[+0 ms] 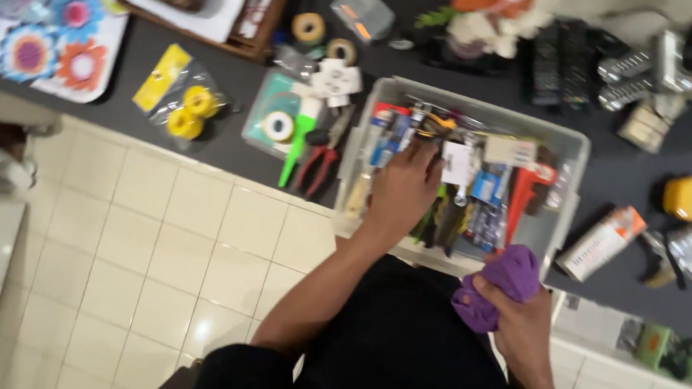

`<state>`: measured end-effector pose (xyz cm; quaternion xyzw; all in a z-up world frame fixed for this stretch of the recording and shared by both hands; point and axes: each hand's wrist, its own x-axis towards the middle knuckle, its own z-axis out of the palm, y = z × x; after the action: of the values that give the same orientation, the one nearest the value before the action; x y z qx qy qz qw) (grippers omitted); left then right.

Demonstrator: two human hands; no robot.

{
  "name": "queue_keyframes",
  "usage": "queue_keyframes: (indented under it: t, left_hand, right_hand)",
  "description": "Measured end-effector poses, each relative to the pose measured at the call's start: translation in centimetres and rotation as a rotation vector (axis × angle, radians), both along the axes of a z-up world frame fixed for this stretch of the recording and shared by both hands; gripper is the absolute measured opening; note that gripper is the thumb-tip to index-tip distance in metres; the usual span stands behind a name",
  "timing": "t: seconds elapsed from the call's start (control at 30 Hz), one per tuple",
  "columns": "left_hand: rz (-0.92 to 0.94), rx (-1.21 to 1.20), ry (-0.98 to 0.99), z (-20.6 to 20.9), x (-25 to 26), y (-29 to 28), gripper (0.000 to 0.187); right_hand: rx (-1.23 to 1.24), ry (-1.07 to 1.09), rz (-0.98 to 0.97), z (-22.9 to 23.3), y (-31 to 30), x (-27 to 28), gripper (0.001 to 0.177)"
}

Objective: The person removes various tools from a clear plastic bin, wipes each with a purple cloth, and places them on the table. The person then returns some tools to the bin and arranges them.

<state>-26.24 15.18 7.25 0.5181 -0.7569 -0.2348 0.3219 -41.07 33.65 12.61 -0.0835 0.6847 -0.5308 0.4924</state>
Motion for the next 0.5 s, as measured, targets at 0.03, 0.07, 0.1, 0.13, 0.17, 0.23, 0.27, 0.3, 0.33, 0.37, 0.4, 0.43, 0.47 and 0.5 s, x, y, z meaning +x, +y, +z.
queue_keyframes:
  t: [0.03,0.07,0.1,0.13,0.17,0.23,0.27,0.3,0.33,0.37,0.4,0.43,0.47,0.5]
  left_hand:
    - [0.076,-0.063,0.042,0.3,1.9,0.5,0.027]
    - [0.144,-0.124,0.084,0.5,3.8,1.1,0.014]
    - [0.162,-0.126,0.082,0.2,6.8,0.9,0.014]
    - [0.205,-0.144,0.083,-0.1,9.8,0.8,0.012]
    - [0.249,-0.162,0.085,-0.4,12.6,0.7,0.016]
    - [0.355,-0.112,0.021,-2.6,17.2,0.0,0.013]
    - [0.456,-0.06,-0.041,-3.8,19.3,-0.3,0.019]
    - [0.452,-0.055,-0.036,-4.4,20.3,-0.6,0.019]
    - [0.451,0.036,-0.081,-5.0,21.2,-0.9,0.019]
    - [0.447,0.128,-0.126,-5.6,22.1,-1.3,0.02]
    - [0.444,0.128,-0.121,-6.4,22.4,-1.7,0.02]
    - [0.436,0.136,-0.144,-7.2,22.6,-2.0,0.014]
    - [0.427,0.148,-0.169,-8.0,22.9,-2.1,0.013]
    - [0.424,0.154,-0.165,-8.4,22.9,-2.2,0.013]
  right_hand:
    - [0.007,0.033,0.042,0.2,-0.6,0.6,0.043]
    - [0.018,0.069,0.077,0.6,-0.9,1.2,0.039]
    - [0.016,0.068,0.095,0.7,-1.5,1.9,0.039]
    - [0.025,0.079,0.122,0.8,-2.0,2.7,0.04]
    - [0.034,0.09,0.148,0.9,-2.5,3.3,0.041]
    - [0.06,0.096,0.169,1.2,-3.5,5.1,0.04]
    - [0.086,0.104,0.185,1.4,-3.9,5.9,0.04]
    - [0.09,0.109,0.181,1.6,-4.3,6.8,0.04]
    - [0.113,0.101,0.214,1.8,-4.8,7.7,0.042]
    - [0.137,0.093,0.247,2.0,-5.2,8.5,0.045]
    - [0.137,0.098,0.244,1.6,-5.2,9.2,0.045]
    - [0.093,0.067,0.242,1.2,-5.2,9.9,0.044]
    - [0.055,0.034,0.24,0.9,-5.0,10.6,0.044]
    - [0.061,0.038,0.237,0.7,-5.0,11.3,0.044]
